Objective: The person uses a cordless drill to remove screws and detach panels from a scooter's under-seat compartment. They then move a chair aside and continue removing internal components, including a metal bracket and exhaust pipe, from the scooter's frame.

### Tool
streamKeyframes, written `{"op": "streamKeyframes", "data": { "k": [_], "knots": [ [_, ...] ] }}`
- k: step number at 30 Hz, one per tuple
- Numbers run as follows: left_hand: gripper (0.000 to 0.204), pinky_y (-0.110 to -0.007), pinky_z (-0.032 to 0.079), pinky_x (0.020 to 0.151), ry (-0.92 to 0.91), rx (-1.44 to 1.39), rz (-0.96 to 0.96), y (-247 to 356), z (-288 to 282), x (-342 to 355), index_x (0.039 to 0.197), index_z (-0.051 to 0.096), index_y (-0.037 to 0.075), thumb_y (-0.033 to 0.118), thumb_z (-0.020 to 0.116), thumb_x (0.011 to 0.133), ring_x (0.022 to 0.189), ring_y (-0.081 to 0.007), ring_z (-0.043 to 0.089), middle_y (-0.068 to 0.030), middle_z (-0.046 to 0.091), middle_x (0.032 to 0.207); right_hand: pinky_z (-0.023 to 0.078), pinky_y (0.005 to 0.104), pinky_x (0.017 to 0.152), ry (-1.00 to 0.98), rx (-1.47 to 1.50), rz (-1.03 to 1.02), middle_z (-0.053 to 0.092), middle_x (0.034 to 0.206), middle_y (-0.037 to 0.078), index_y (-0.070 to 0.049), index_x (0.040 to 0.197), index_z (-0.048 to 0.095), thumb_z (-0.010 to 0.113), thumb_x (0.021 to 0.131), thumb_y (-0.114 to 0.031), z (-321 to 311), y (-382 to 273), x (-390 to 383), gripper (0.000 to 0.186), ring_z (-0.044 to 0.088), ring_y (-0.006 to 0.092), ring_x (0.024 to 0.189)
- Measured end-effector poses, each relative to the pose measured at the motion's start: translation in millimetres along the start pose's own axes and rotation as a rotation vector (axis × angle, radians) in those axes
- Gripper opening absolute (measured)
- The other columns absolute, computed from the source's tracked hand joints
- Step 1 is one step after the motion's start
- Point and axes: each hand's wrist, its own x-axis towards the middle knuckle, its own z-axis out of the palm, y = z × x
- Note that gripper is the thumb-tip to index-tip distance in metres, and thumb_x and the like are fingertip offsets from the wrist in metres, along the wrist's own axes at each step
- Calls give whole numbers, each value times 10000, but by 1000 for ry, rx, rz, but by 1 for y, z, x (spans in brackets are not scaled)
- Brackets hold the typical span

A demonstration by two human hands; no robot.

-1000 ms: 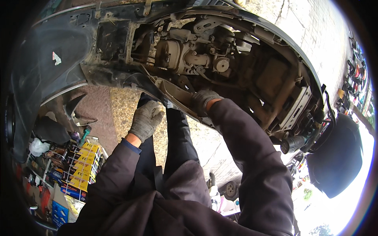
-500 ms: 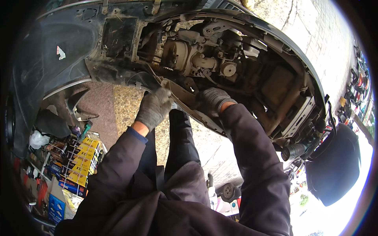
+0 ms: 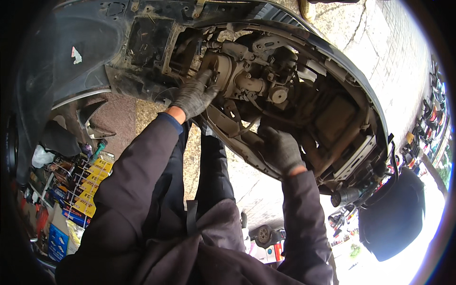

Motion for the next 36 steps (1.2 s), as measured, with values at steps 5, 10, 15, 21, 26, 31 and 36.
{"op": "streamKeyframes", "data": {
  "k": [5,10,15,21,26,31,36],
  "knots": [
    [753,-424,376,1060,-415,133,-318,0,3,16,1429,337,48,487,566,863,1290,-363,442,-221,415,1423,532,332,669,248,173,171,687,869,151,-19,1033,649,716,803,-155,-15,5,-65,275,683,274,769],
    [872,-432,355,1069,-101,216,-78,-11,13,3,1467,212,12,612,464,888,1295,-386,417,-257,358,1445,527,311,758,539,-23,250,675,938,127,-5,1046,649,680,804,-15,-31,19,-138,245,663,216,849],
    [838,-452,365,1052,197,258,103,4,29,6,1497,177,92,555,522,889,1247,-413,459,-266,402,1411,517,325,811,685,-58,317,663,1013,110,-11,1128,597,638,841,41,-29,46,-169,294,649,208,900],
    [822,-418,397,1025,-125,41,-72,-11,-13,2,1471,228,17,480,578,888,1190,-395,520,-263,520,1290,527,303,747,732,-68,338,663,972,109,-3,1111,618,672,860,-72,4,61,-166,266,653,206,834],
    [855,-409,364,1070,74,28,109,7,9,19,1479,206,38,424,646,856,1284,-397,436,-235,424,1410,524,313,785,796,20,304,658,954,113,12,1050,626,667,866,-68,11,80,-155,205,652,216,844],
    [741,-430,428,1001,-220,300,-115,-15,4,-6,1398,339,14,478,579,872,1169,-402,537,-258,540,1259,492,275,827,893,320,320,643,943,77,19,1022,620,662,871,-43,19,88,-152,168,621,163,882],
    [738,-434,466,937,-94,130,-79,12,15,0,1392,333,-22,458,565,882,1065,-390,604,-224,595,1210,494,275,826,935,296,322,639,940,65,6,1007,615,668,867,-33,23,91,-150,154,617,151,881]
  ]
}}
